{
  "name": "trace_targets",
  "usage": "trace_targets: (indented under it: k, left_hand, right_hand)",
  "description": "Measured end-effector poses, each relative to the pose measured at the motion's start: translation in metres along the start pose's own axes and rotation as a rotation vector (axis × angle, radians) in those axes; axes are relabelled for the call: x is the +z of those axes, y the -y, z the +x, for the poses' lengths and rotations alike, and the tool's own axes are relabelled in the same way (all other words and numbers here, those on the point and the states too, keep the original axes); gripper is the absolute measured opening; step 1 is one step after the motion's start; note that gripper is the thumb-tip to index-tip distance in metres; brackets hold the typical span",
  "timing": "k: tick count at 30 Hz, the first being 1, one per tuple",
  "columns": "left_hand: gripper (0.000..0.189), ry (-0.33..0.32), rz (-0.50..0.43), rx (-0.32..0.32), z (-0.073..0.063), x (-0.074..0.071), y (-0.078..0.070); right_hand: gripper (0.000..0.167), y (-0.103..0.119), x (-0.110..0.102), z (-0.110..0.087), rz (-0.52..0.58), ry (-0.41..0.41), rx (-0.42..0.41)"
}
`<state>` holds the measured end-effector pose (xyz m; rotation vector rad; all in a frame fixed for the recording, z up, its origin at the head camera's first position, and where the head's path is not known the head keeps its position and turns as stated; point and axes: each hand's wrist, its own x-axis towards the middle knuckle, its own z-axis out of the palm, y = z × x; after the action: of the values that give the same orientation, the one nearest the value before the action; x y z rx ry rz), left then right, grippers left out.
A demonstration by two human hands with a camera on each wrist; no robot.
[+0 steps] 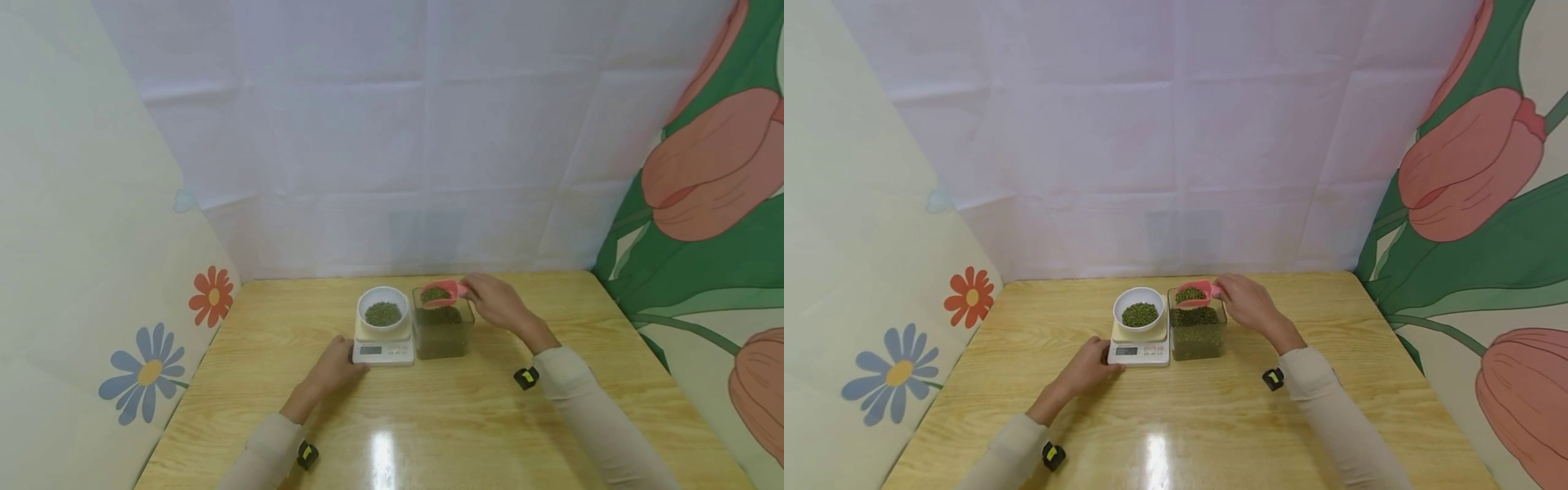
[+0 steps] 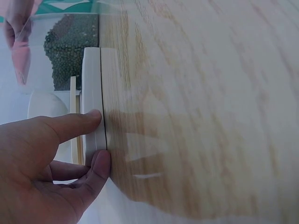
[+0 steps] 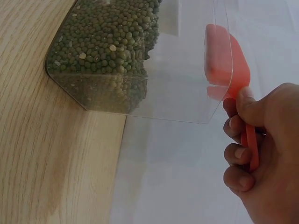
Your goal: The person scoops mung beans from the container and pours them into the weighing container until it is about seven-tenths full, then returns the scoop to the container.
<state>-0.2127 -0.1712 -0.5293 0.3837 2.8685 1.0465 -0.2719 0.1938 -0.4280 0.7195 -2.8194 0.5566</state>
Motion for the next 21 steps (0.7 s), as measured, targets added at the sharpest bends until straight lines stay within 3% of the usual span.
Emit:
trace_targets:
  k: [21]
  left_hand:
    - [0.039,-0.006,0.020,0.007,0.0022,0.0008,0.0028]
  right_hand:
    - [0.019,0.0044,-0.0017,0.0092,0.000,-0.013,-0.013]
